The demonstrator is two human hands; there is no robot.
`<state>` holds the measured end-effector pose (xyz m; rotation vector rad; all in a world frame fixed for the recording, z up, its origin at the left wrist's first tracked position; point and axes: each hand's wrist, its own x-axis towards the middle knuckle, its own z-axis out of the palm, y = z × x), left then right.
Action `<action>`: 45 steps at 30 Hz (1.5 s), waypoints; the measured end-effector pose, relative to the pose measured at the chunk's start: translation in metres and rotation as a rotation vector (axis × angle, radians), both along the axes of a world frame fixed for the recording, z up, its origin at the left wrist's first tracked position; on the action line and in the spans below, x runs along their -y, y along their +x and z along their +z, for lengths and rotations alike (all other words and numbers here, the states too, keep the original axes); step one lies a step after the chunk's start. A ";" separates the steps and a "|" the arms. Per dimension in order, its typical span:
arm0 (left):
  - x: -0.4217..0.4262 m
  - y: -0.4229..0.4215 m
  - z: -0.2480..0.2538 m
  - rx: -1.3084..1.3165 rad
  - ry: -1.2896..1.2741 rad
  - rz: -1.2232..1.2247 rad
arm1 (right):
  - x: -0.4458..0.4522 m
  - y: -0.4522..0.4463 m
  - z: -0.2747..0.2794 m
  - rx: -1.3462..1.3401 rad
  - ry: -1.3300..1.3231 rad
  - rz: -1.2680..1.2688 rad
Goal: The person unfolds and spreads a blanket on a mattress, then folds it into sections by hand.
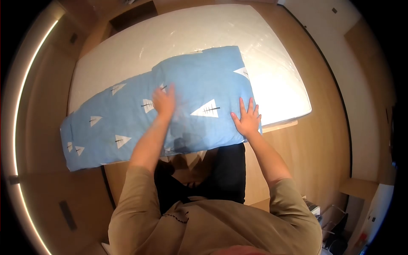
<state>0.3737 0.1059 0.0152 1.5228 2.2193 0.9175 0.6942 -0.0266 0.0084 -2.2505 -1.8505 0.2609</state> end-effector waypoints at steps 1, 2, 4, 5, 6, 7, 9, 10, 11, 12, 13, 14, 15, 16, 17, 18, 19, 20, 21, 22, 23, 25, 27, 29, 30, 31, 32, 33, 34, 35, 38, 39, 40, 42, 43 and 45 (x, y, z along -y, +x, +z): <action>-0.027 -0.001 0.021 -0.008 -0.101 0.122 | -0.001 0.000 -0.001 0.015 0.009 0.003; -0.051 -0.002 0.034 -0.017 -0.203 0.243 | -0.002 0.000 -0.001 0.029 0.017 0.006; -0.101 -0.026 0.009 0.407 -0.329 0.147 | -0.003 -0.002 -0.006 0.036 0.016 0.011; -0.117 -0.034 -0.007 0.617 -0.391 0.093 | -0.003 -0.004 -0.009 0.038 0.013 0.009; -0.123 -0.035 -0.019 0.575 -0.431 0.080 | 0.000 -0.004 -0.015 0.039 0.017 0.014; -0.127 -0.037 -0.032 0.531 -0.470 0.066 | 0.002 -0.005 -0.022 0.040 0.020 0.018; -0.126 -0.033 -0.035 0.410 -0.321 0.073 | 0.001 -0.003 -0.034 0.029 0.037 0.023; -0.122 -0.033 -0.028 0.331 -0.134 0.093 | -0.005 0.001 -0.038 0.026 0.054 0.031; -0.123 -0.032 -0.025 0.252 0.053 0.113 | -0.011 0.005 -0.040 0.023 0.070 0.039; -0.131 -0.035 -0.033 0.220 0.040 0.099 | -0.017 0.008 -0.043 0.019 0.086 0.047; -0.140 -0.041 -0.044 0.189 0.028 0.086 | -0.021 0.008 -0.044 0.021 0.078 0.040; -0.147 -0.044 -0.053 0.157 0.016 0.073 | -0.025 0.008 -0.042 0.023 0.070 0.032; -0.151 -0.044 -0.063 0.184 0.018 0.073 | -0.028 0.006 -0.042 0.025 0.062 0.025; -0.154 -0.043 -0.073 0.211 0.019 0.072 | -0.030 0.005 -0.044 0.013 0.055 0.019; -0.152 -0.046 -0.076 0.233 0.023 0.083 | -0.032 0.003 -0.049 -0.005 0.048 0.024; -0.143 -0.045 -0.057 0.318 0.002 0.063 | -0.033 0.000 -0.052 -0.024 0.041 0.029; -0.132 -0.045 -0.036 0.402 -0.019 0.043 | -0.032 -0.002 -0.055 -0.045 0.042 0.026; -0.115 -0.043 -0.020 0.487 -0.039 0.023 | -0.030 -0.002 -0.057 -0.066 0.042 0.023; -0.091 -0.044 -0.022 0.460 0.011 -0.035 | -0.027 -0.001 -0.058 -0.086 0.042 0.021; -0.059 -0.046 -0.023 0.432 0.060 -0.093 | -0.023 -0.001 -0.058 -0.074 0.037 0.016; -0.022 -0.050 -0.016 0.533 -0.189 -0.154 | -0.018 0.000 -0.057 -0.062 0.033 0.011; 0.046 -0.046 0.014 0.616 -0.520 -0.217 | -0.015 -0.001 -0.049 0.013 0.035 0.012; 0.099 -0.053 -0.010 0.713 -0.495 -0.275 | -0.018 -0.002 -0.040 -0.001 0.054 0.025; 0.126 -0.060 -0.033 0.791 -0.442 -0.377 | -0.018 0.003 -0.037 0.001 0.067 0.041; 0.134 -0.057 -0.009 0.760 -0.496 -0.426 | -0.019 0.008 -0.034 -0.043 0.065 0.052; 0.139 -0.056 0.005 0.728 -0.549 -0.475 | -0.022 0.013 -0.030 -0.086 0.063 0.064; 0.143 -0.056 0.005 0.793 -0.545 -0.474 | -0.024 0.015 -0.026 -0.130 0.062 0.075; 0.146 -0.056 0.002 0.857 -0.541 -0.472 | -0.026 0.014 -0.012 -0.121 0.019 0.065; 0.148 -0.056 -0.003 0.922 -0.538 -0.470 | -0.028 0.014 0.003 -0.112 -0.024 0.055; 0.151 -0.056 -0.011 0.985 -0.553 -0.446 | -0.026 0.011 0.019 -0.103 -0.067 0.044; 0.156 -0.061 -0.015 1.196 -0.657 -0.405 | -0.015 -0.014 0.049 0.005 0.111 0.125; 0.154 -0.068 0.000 1.281 -0.729 -0.414 | -0.013 -0.030 0.058 0.024 0.105 0.187; 0.153 -0.073 0.008 1.366 -0.802 -0.422 | -0.011 -0.049 0.066 0.043 0.099 0.248; 0.156 -0.077 0.000 1.370 -0.785 -0.378 | -0.007 -0.074 0.062 0.079 0.062 0.331; 0.159 -0.075 0.001 1.371 -0.750 -0.346 | -0.004 -0.080 0.048 0.102 0.030 0.357; 0.160 -0.072 -0.003 1.292 -0.680 -0.334 | -0.006 -0.083 0.040 0.130 -0.016 0.387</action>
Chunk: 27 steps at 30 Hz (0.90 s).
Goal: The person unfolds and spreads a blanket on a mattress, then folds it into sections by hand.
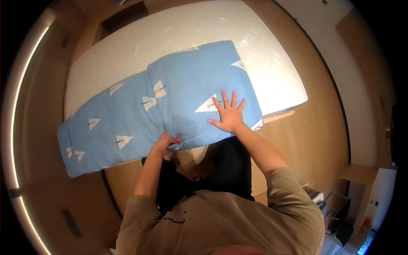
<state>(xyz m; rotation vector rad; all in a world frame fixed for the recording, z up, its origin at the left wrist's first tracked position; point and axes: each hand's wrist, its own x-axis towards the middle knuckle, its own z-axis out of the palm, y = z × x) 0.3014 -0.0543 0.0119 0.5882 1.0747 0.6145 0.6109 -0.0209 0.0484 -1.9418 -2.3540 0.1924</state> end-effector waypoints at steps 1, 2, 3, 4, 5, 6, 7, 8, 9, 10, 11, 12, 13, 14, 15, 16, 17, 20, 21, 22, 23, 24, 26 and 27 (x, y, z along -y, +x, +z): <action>-0.001 0.000 -0.007 -0.065 0.057 -0.011 | 0.000 0.005 -0.002 -0.016 -0.004 -0.004; -0.004 0.002 -0.011 -0.131 0.114 -0.022 | 0.001 0.007 0.009 -0.032 -0.008 -0.008; -0.010 0.006 0.001 -0.315 0.143 -0.085 | 0.002 0.009 0.013 -0.048 -0.012 -0.011; -0.016 0.008 0.016 -0.500 0.172 -0.149 | 0.003 0.013 0.011 -0.049 -0.004 -0.034; -0.025 0.011 0.031 -0.684 0.202 -0.211 | 0.004 0.017 0.008 -0.050 0.004 -0.056; -0.042 0.015 0.036 -0.852 0.442 -0.175 | 0.002 0.020 0.005 -0.052 0.012 -0.078; -0.065 0.020 0.042 -1.013 0.685 -0.133 | -0.004 0.020 -0.001 -0.050 0.037 -0.078; -0.081 0.042 0.078 -0.956 0.813 -0.055 | -0.009 0.018 -0.010 -0.046 0.056 -0.074; -0.096 0.071 0.107 -0.894 0.937 0.025 | -0.014 0.016 -0.016 -0.041 0.074 -0.070; -0.114 0.090 0.093 -1.040 1.086 0.015 | -0.015 0.013 -0.021 -0.042 0.070 -0.073; -0.131 0.105 0.072 -1.185 1.236 0.005 | -0.015 0.011 -0.026 -0.042 0.067 -0.076; -0.148 0.119 0.051 -1.287 1.272 -0.039 | -0.014 0.010 -0.030 -0.042 0.063 -0.079; -0.164 0.132 0.029 -1.389 1.308 -0.083 | -0.012 0.011 -0.033 -0.047 0.057 -0.083; -0.173 0.139 0.010 -1.492 1.342 -0.129 | -0.009 0.012 -0.035 -0.051 0.051 -0.086; -0.176 0.141 -0.008 -1.484 1.317 -0.151 | -0.010 0.014 -0.035 -0.055 0.044 -0.090; -0.178 0.142 -0.025 -1.476 1.292 -0.172 | -0.012 0.021 -0.033 -0.057 0.040 -0.095; -0.181 0.144 -0.035 -1.469 1.266 -0.193 | -0.015 0.030 -0.025 -0.058 0.035 -0.101; -0.200 0.156 -0.051 -1.482 1.315 -0.149 | -0.031 0.081 -0.039 -0.049 0.073 -0.216; -0.208 0.160 -0.055 -1.487 1.317 -0.150 | -0.043 0.099 -0.048 -0.043 0.113 -0.267; -0.213 0.163 -0.058 -1.491 1.319 -0.150 | -0.047 0.107 -0.059 -0.031 0.142 -0.229; -0.214 0.164 -0.059 -1.496 1.321 -0.151 | -0.045 0.108 -0.058 -0.048 0.127 -0.243; -0.213 0.162 -0.059 -1.488 1.301 -0.184 | -0.040 0.108 -0.053 -0.064 0.113 -0.257; -0.208 0.154 -0.055 -1.472 1.260 -0.249 | -0.036 0.106 -0.053 -0.056 0.136 -0.259; -0.208 0.154 -0.054 -1.491 1.267 -0.249 | -0.042 0.106 -0.060 -0.031 0.173 -0.247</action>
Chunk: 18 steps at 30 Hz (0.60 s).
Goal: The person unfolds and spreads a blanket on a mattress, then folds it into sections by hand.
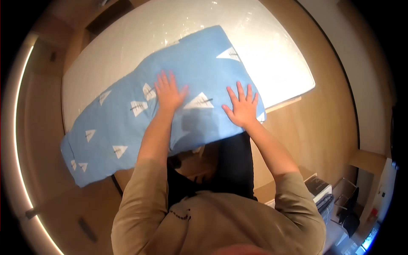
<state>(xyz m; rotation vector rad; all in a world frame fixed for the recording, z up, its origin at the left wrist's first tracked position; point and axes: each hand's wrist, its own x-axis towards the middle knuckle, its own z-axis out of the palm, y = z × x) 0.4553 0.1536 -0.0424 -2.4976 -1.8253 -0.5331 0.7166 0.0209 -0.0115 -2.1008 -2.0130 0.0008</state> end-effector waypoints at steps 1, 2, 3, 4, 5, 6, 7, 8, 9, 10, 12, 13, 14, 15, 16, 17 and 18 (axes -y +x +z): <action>-0.004 0.003 0.001 -0.016 0.012 0.004 | -0.001 -0.001 -0.004 0.031 0.034 0.009; -0.003 0.002 0.005 -0.032 0.024 0.008 | 0.003 -0.002 0.000 0.002 -0.002 -0.004; 0.002 -0.002 0.008 -0.025 -0.005 0.005 | 0.008 -0.003 0.005 -0.027 -0.037 -0.017; 0.007 -0.006 0.011 -0.018 -0.034 0.001 | 0.012 -0.003 0.011 -0.056 -0.073 -0.030; 0.012 -0.008 0.014 -0.005 -0.065 0.000 | 0.016 0.003 0.022 -0.112 -0.097 0.026; 0.023 -0.011 0.025 -0.021 -0.068 0.022 | 0.021 0.012 0.035 -0.169 -0.121 0.081; 0.038 -0.017 0.036 -0.038 -0.072 0.044 | 0.024 0.021 0.041 -0.225 -0.145 0.136; 0.054 -0.024 0.045 -0.055 -0.075 0.066 | 0.024 0.033 0.038 -0.422 -0.137 0.057; 0.068 -0.035 0.047 0.053 -0.113 0.089 | 0.021 0.046 0.031 -0.619 -0.127 -0.024; 0.082 -0.049 0.049 0.161 -0.150 0.111 | 0.017 0.056 0.028 -0.816 -0.117 -0.106; 0.106 -0.078 0.039 0.352 -0.209 0.202 | 0.005 0.071 0.023 -1.095 -0.321 -0.380; 0.116 -0.086 0.028 0.435 -0.231 0.271 | 0.000 0.086 0.013 -1.204 -0.442 -0.430; 0.127 -0.084 0.033 0.466 -0.269 0.353 | -0.005 0.100 0.003 -1.311 -0.564 -0.479; 0.136 -0.079 0.042 0.496 -0.307 0.435 | -0.009 0.109 0.001 -1.394 -0.654 -0.413; 0.140 -0.072 0.046 0.525 -0.345 0.518 | -0.009 0.118 -0.001 -1.422 -0.679 -0.358; 0.138 -0.071 0.037 0.617 -0.398 0.510 | -0.006 0.119 0.011 -1.452 -0.705 -0.301; 0.133 -0.072 0.024 0.708 -0.452 0.502 | -0.005 0.124 0.016 -1.481 -0.731 -0.244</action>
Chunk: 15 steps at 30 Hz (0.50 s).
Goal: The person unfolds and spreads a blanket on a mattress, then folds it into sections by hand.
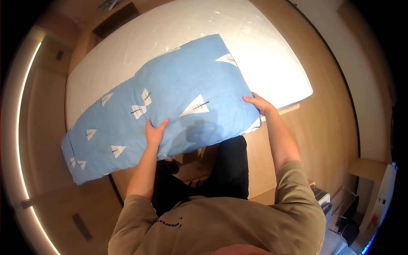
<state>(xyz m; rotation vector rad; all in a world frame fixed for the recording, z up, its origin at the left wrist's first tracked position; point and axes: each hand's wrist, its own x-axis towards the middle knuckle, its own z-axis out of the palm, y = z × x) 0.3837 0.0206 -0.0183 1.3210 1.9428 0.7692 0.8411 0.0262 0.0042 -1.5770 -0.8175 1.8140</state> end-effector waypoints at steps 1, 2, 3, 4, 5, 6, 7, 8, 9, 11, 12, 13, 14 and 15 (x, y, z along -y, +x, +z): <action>-0.004 0.001 -0.013 0.101 -0.027 0.000 | -0.001 0.008 -0.004 -0.018 0.013 0.041; -0.005 0.011 -0.009 0.153 -0.050 -0.014 | -0.001 0.016 -0.008 -0.037 0.026 0.082; -0.007 0.019 -0.003 0.204 -0.072 -0.029 | -0.002 0.023 -0.012 -0.055 0.040 0.123; -0.008 0.027 0.000 0.256 -0.094 -0.044 | -0.003 0.031 -0.014 -0.056 0.066 0.145; -0.010 0.031 -0.010 0.197 -0.061 -0.030 | -0.003 0.037 -0.013 -0.057 0.093 0.167; -0.011 0.034 -0.024 0.139 -0.027 -0.017 | -0.004 0.042 -0.011 -0.058 0.119 0.188; -0.012 0.032 -0.037 0.081 0.006 -0.003 | -0.008 0.045 -0.008 -0.037 0.139 0.176; -0.014 0.033 -0.037 0.143 0.000 -0.006 | -0.012 0.048 -0.003 -0.015 0.159 0.164; -0.016 0.037 -0.033 0.206 -0.006 -0.008 | -0.016 0.048 0.002 0.006 0.179 0.152; -0.017 0.039 -0.028 0.275 -0.033 -0.028 | -0.015 0.040 0.014 0.055 0.198 0.147; -0.016 0.039 -0.026 0.282 -0.054 -0.045 | -0.013 0.033 0.017 0.085 0.205 0.143; -0.016 0.032 -0.022 0.296 -0.084 -0.069 | -0.011 0.028 0.016 0.092 0.222 0.141; -0.016 0.025 -0.016 0.309 -0.114 -0.093 | -0.008 0.017 0.020 0.115 0.214 0.116; -0.018 0.012 -0.006 0.329 -0.152 -0.124 | -0.005 0.001 0.028 0.139 0.206 0.090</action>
